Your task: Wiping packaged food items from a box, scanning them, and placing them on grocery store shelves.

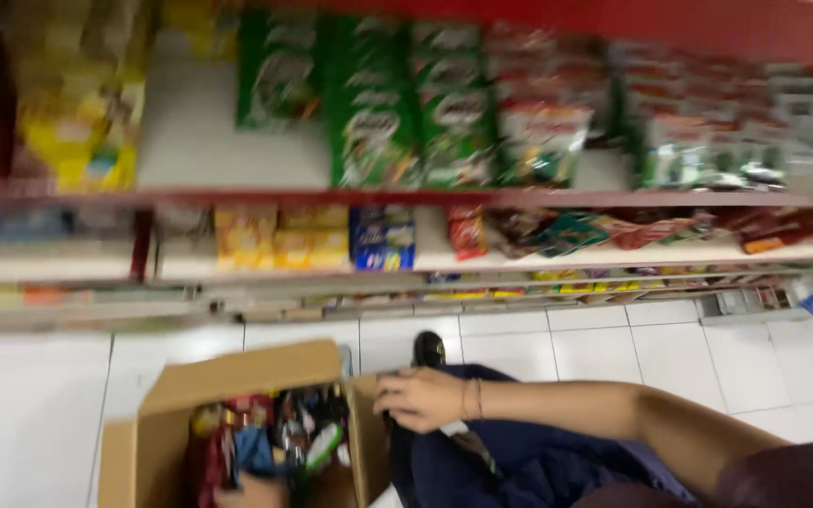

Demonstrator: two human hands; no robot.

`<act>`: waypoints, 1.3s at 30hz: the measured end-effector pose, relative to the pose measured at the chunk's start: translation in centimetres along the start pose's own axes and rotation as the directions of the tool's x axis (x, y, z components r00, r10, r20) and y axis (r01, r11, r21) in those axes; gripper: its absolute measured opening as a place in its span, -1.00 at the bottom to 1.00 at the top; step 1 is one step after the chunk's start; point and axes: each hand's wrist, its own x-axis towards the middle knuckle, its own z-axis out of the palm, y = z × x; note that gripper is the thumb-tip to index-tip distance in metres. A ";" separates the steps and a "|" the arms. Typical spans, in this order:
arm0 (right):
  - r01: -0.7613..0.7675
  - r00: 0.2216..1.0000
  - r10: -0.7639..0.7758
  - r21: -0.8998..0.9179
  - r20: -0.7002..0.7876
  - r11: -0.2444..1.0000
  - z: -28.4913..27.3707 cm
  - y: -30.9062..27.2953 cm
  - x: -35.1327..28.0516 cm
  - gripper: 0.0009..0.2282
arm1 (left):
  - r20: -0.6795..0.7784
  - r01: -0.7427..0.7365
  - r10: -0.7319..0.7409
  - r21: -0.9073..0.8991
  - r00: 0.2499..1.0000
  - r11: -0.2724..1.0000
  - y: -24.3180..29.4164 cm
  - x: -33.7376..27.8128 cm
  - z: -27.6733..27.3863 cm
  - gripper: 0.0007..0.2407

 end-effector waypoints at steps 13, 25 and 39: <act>0.172 0.974 -0.173 0.020 0.143 0.985 8.4 0.0 9.3 -0.78 | 0.260 0.338 -0.252 -0.373 0.932 0.864 -8.1 -4.7 23.2 -0.80; 0.109 0.944 -0.001 -0.309 0.330 0.945 24.1 8.1 22.9 -0.53 | 0.629 0.413 -0.303 -0.030 0.716 0.910 -1.1 -8.6 16.4 -0.51; 0.128 0.881 0.135 -0.502 0.454 0.855 31.8 13.3 22.0 -0.57 | 0.067 0.608 -0.617 -0.285 0.784 0.741 -1.6 -7.4 12.8 -0.46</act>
